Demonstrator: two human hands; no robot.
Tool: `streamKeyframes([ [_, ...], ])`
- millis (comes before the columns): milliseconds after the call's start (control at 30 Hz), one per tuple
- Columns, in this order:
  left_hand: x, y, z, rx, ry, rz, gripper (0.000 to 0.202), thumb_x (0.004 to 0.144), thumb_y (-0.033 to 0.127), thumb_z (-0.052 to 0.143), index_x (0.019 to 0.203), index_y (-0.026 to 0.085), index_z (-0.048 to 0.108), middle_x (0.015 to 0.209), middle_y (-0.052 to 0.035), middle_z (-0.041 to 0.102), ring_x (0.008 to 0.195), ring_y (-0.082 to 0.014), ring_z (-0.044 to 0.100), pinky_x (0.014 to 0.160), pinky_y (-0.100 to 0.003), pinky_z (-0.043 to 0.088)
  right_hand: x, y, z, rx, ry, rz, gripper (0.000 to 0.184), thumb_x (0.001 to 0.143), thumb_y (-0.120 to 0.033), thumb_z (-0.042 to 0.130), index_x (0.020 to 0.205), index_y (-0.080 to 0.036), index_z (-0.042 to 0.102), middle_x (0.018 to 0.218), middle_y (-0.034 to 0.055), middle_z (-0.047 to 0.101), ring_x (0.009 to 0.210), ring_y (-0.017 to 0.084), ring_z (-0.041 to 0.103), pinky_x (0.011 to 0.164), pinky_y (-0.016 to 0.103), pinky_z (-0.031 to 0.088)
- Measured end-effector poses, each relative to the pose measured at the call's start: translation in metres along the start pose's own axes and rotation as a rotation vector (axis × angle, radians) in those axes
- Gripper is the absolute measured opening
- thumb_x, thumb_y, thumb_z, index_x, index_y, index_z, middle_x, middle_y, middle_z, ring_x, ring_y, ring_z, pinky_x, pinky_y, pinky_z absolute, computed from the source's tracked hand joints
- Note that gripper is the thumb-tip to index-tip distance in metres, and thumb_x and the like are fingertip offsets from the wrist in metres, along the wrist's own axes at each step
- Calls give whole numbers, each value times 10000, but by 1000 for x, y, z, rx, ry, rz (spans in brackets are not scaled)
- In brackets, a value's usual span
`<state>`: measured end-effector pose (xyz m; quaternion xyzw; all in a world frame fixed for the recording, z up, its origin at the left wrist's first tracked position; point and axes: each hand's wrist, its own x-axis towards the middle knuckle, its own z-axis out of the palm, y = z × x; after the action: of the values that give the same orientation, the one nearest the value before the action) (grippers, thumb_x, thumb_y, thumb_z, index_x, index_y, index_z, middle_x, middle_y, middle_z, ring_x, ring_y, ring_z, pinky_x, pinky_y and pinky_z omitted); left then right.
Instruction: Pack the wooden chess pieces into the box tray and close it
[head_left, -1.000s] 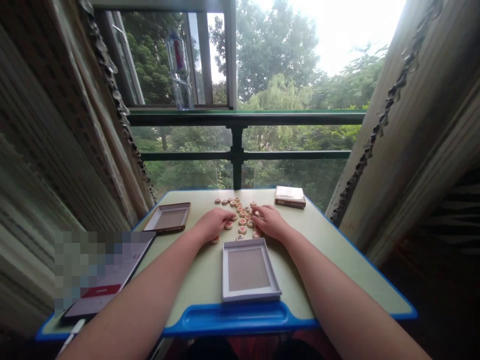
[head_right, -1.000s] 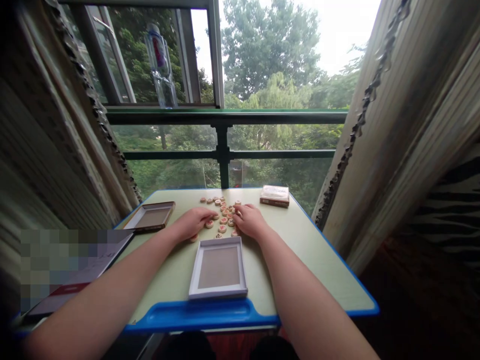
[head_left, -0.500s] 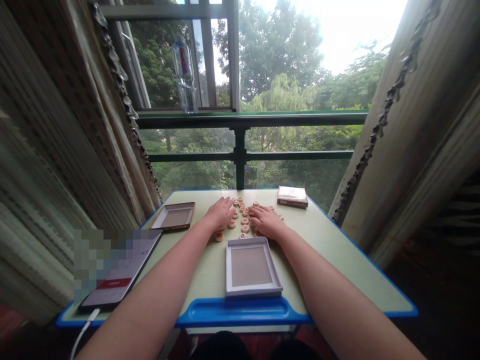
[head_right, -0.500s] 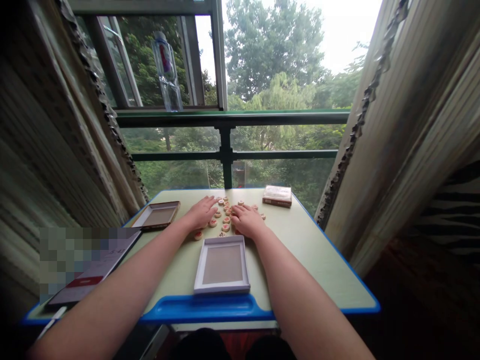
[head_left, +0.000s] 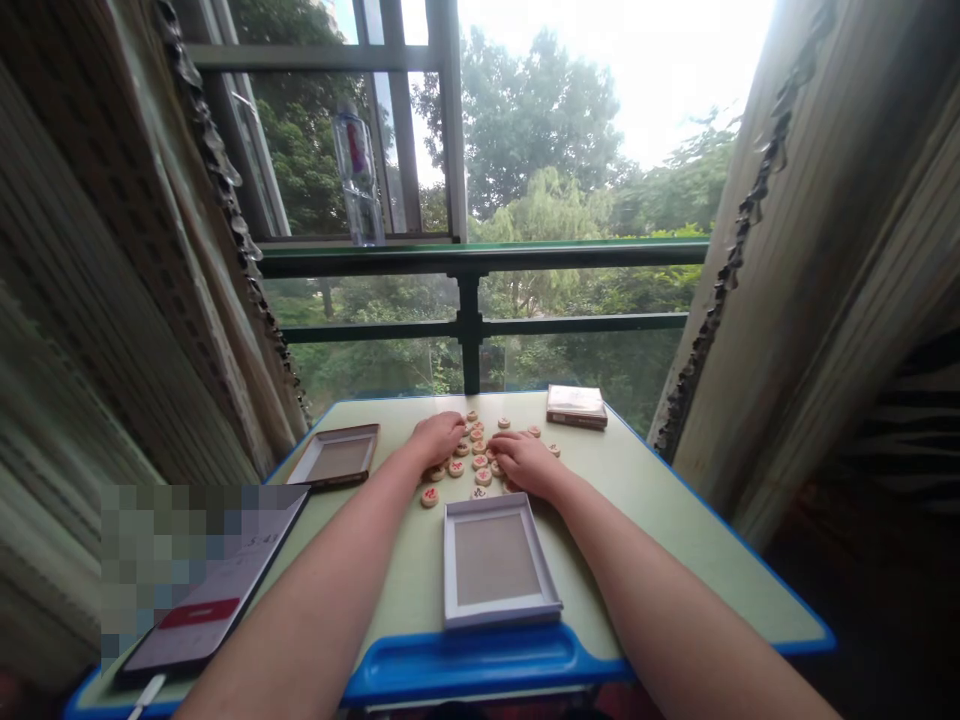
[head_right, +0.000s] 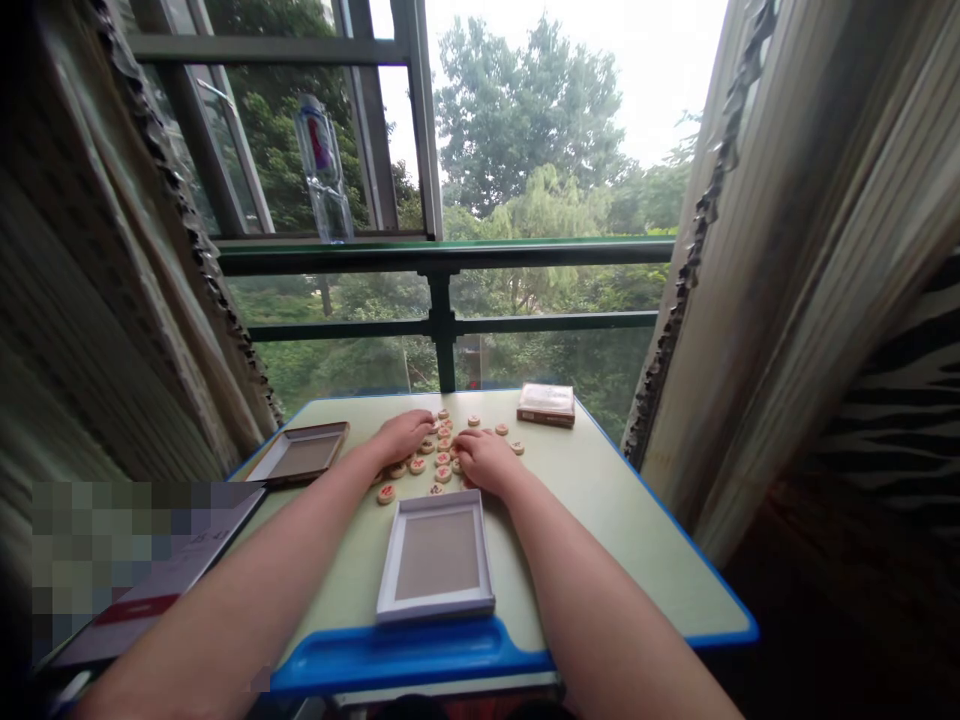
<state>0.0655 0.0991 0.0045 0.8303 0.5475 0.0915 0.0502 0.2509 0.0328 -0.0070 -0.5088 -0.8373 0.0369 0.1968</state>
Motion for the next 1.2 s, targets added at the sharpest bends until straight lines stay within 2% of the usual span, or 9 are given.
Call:
streamKeyframes([
  [133,-10,2,-5,31,52,39,326,836,281,342,998,204,615,1141,-69,594,1036,-218,555,922,-326,399,1,1,1,83,42,34,317,825,-206,423,1031,-163,660,1136,77,620,1034,185,558,929,271,392],
  [233,-17,1,-5,49,78,106,364,785,221,410,1102,212,590,1206,-60,568,1085,-218,530,967,-328,372,0,-1,1,98,58,62,321,829,-207,425,1043,-155,659,1182,88,598,1079,186,545,956,262,379],
  [333,-21,-2,-5,-6,16,151,381,788,199,410,1119,226,598,1294,-25,516,1148,-196,489,1001,-286,349,-1,-3,0,96,49,46,318,834,-207,427,1049,-157,656,1178,86,605,1088,185,541,961,261,375],
  [433,-26,-7,-7,-79,-32,166,342,790,172,406,1021,236,650,1214,-6,582,1092,-177,531,988,-267,368,-2,-4,0,81,44,18,290,824,-192,441,1008,-156,663,1093,77,645,1021,182,568,917,267,403],
  [633,-32,-12,-7,-148,118,168,423,771,115,427,1148,226,585,1215,-51,576,1123,-188,523,986,-299,388,-3,0,1,-104,123,-6,313,840,-259,457,1075,-162,641,1141,81,625,1145,232,462,997,364,306],
  [800,-32,-7,-7,-136,20,187,335,790,145,408,973,223,678,1085,-49,653,1075,-205,560,971,-321,408,-4,-1,-1,-100,40,39,344,873,-305,396,1070,-192,654,1076,53,663,1082,213,489,969,335,320],
  [1000,-29,-5,-4,-136,194,87,543,771,45,374,1283,200,470,1334,-64,483,1258,-178,401,1048,-303,320,-2,-1,-7,-27,107,187,370,804,-146,406,1080,-154,653,1094,68,649,1063,202,490,931,285,354],
  [1067,-28,-10,-3,-73,130,39,502,759,44,410,1222,196,529,1306,-82,510,1243,-207,419,1028,-325,339,-2,0,-7,-3,126,225,396,779,-107,398,1070,-166,660,1106,55,642,1062,196,487,929,276,359],
  [1200,-29,-22,-5,-28,-11,-14,360,771,99,452,1059,214,636,1148,-79,624,1083,-217,557,918,-300,424,-3,0,-8,5,46,132,356,796,-155,414,1004,-217,696,1083,16,658,1052,193,489,944,276,352],
])
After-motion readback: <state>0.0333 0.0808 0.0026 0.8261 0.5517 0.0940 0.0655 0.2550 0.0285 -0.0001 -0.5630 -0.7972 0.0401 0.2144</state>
